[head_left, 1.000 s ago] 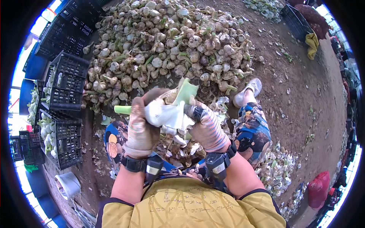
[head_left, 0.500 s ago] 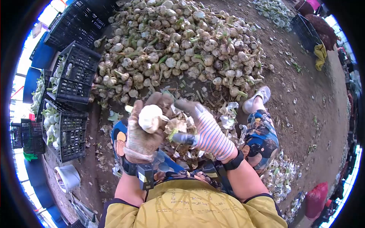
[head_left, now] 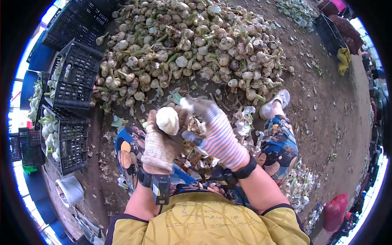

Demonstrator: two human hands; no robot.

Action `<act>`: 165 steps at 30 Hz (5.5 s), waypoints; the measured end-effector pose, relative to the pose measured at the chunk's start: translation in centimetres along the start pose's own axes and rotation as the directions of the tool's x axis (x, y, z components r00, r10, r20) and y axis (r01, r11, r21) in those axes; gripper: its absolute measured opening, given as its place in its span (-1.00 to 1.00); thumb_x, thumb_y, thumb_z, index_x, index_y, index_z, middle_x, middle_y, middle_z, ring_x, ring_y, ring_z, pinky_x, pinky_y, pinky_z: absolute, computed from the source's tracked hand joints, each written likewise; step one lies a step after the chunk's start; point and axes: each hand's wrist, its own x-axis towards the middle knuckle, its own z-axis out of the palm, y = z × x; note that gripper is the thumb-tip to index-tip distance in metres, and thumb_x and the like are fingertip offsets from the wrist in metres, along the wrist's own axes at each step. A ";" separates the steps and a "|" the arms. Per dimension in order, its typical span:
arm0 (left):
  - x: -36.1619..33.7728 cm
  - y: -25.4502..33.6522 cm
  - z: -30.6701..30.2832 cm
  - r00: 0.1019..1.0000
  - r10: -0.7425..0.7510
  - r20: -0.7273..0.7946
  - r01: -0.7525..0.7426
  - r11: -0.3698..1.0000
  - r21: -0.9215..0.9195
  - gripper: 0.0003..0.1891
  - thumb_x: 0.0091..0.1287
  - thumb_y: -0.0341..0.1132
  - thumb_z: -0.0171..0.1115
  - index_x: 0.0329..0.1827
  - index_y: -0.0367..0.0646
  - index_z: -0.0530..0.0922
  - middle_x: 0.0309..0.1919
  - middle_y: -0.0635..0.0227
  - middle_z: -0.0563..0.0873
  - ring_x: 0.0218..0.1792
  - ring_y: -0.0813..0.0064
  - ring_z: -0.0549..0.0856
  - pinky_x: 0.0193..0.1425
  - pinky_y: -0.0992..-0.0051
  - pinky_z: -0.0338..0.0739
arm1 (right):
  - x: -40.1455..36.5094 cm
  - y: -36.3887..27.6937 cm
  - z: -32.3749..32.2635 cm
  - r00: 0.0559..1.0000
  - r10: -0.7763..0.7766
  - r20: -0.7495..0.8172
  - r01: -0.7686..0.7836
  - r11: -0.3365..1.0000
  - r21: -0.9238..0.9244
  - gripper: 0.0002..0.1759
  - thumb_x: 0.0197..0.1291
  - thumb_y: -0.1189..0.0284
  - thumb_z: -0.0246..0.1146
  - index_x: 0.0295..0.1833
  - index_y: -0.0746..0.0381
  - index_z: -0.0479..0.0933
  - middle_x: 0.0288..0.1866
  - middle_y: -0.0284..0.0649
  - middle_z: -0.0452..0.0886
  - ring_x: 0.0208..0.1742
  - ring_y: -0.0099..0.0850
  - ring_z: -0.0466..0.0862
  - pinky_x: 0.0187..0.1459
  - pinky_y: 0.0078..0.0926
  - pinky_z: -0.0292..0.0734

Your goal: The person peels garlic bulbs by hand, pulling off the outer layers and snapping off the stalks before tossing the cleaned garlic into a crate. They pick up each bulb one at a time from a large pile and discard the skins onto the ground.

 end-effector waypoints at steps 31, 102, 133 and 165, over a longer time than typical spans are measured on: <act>5.9 24.8 4.0 0.514 0.822 0.245 -0.843 0.431 0.322 -0.60 0.31 -0.04 -0.08 -0.18 -0.27 0.46 -0.25 0.12 0.60 -0.17 0.22 0.61 -0.07 0.34 0.51 | 0.1 1.0 1.9 0.809 0.474 0.348 -0.585 0.704 0.402 -0.85 0.23 0.47 0.13 -0.10 0.25 0.47 -0.28 -0.22 0.58 -0.32 -0.40 0.57 -0.24 -0.46 0.50; -3.0 -3.5 2.7 0.843 -0.121 0.524 -0.177 0.857 0.483 -0.22 -0.06 -0.15 0.54 0.19 -0.10 0.24 0.01 0.36 0.43 0.02 0.51 0.50 0.08 0.50 0.50 | -2.3 -1.2 -3.7 0.822 0.510 0.253 -0.444 0.294 0.847 -0.69 0.26 0.51 0.09 0.11 0.32 0.47 -0.05 -0.32 0.60 -0.05 -0.61 0.53 0.03 -0.63 0.42; -1.3 -5.0 4.2 0.646 0.444 0.621 -0.762 0.327 0.559 -0.81 0.22 -0.41 0.32 -0.16 -0.30 0.58 -0.32 0.45 0.65 -0.31 0.70 0.57 -0.16 0.68 0.47 | -2.0 -0.8 -2.7 0.880 0.462 -0.107 -0.322 0.749 0.579 -0.75 0.13 0.59 0.17 -0.05 0.39 0.53 -0.23 -0.27 0.65 -0.20 -0.58 0.60 -0.12 -0.62 0.51; -1.7 2.3 6.3 0.441 -0.453 0.774 -0.858 0.039 0.512 -0.72 0.29 -0.13 0.19 -0.37 -0.20 0.57 -0.40 0.30 0.51 -0.35 0.38 0.54 -0.24 0.45 0.44 | -0.7 0.6 -4.4 0.687 0.243 0.685 -0.546 0.795 0.265 -0.56 0.02 0.09 0.36 -0.29 0.31 0.63 -0.61 -0.10 0.55 -0.58 -0.50 0.46 -0.43 -0.46 0.45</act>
